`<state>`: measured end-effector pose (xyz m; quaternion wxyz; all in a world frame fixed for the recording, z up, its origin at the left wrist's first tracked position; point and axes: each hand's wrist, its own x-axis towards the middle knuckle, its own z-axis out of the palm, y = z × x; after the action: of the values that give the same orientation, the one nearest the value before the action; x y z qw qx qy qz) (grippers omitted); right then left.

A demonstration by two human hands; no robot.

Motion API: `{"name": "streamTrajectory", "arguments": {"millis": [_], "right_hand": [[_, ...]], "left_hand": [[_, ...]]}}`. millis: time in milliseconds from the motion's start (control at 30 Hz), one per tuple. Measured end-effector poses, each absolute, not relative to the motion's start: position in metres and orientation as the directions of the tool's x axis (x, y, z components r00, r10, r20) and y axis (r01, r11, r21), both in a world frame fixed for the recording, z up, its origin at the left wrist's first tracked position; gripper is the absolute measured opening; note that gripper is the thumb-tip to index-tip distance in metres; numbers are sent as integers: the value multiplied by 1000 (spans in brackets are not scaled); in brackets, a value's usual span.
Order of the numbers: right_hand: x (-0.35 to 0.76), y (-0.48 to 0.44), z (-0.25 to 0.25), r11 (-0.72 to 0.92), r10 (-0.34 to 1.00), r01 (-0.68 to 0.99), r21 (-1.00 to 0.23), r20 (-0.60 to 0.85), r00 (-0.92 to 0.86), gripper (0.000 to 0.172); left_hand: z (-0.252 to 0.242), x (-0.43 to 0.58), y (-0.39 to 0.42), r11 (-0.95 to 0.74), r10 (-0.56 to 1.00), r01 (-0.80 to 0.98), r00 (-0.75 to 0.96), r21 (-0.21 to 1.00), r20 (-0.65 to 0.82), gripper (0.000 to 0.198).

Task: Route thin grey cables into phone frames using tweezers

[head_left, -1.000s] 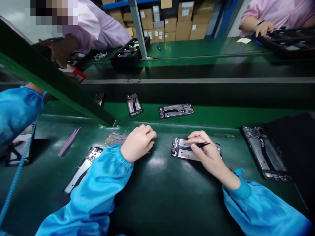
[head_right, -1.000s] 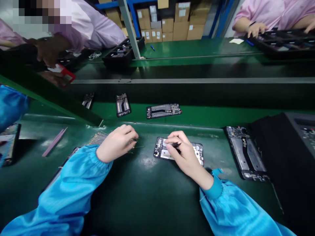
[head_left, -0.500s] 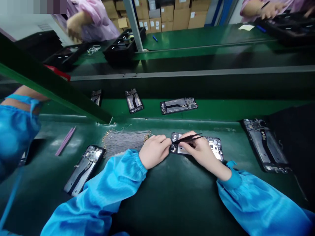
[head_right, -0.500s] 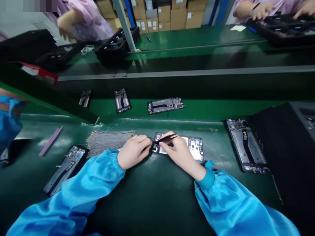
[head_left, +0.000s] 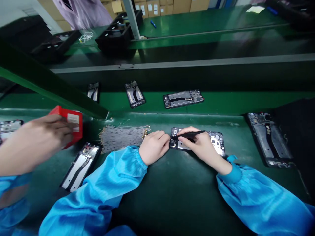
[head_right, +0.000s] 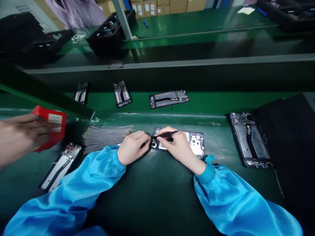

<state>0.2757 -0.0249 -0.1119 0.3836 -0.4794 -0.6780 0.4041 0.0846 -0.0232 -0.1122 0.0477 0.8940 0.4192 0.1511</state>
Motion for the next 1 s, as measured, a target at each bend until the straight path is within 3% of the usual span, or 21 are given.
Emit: {"name": "streamTrajectory", "arguments": {"millis": [1000], "right_hand": [[275, -26, -110, 239, 954, 374, -896, 145, -262, 7]], "left_hand": [[-111, 86, -24, -632, 774, 738, 593, 236, 220, 16]]}}
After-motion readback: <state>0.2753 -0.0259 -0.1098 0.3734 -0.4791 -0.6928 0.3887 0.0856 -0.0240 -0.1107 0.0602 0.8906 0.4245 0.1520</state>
